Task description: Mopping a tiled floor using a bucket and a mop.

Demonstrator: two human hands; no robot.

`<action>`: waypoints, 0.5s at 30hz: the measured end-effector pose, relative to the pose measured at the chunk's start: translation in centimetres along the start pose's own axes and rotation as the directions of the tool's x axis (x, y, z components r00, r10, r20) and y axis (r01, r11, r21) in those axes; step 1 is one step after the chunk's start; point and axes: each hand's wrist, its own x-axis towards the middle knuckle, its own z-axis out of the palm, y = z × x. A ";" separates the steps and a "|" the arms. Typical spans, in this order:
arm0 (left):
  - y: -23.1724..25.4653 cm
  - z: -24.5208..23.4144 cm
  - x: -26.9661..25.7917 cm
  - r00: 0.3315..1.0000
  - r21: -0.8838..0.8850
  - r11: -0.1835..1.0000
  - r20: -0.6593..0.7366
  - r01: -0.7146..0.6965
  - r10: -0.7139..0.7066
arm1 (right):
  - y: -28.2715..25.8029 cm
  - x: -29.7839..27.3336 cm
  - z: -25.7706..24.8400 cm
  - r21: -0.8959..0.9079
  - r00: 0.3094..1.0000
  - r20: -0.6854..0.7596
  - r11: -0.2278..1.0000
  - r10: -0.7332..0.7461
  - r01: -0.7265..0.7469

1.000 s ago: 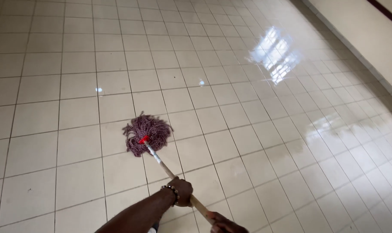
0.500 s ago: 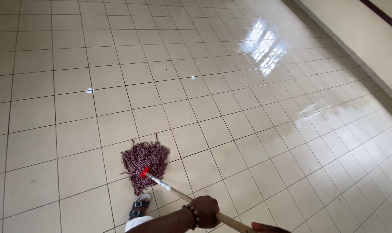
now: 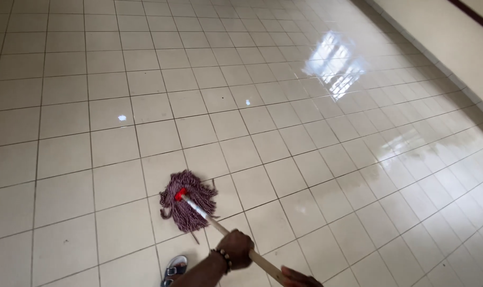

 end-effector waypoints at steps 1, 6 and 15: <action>-2.2 -1.0 0.1 1.000 0.001 1.000 0.003 0.001 -0.001 | -4.6 2.3 2.3 0.003 1.000 0.000 1.000 0.000 0.000; -11.5 -6.1 -0.5 0.987 0.197 0.968 0.021 0.154 -0.161 | -18.8 12.1 12.1 -0.032 0.936 -0.351 0.998 0.033 -0.047; -21.6 -8.6 -4.3 0.901 0.127 0.896 0.032 0.425 -0.432 | -28.1 19.7 20.5 0.012 0.971 -0.236 0.999 0.033 -0.031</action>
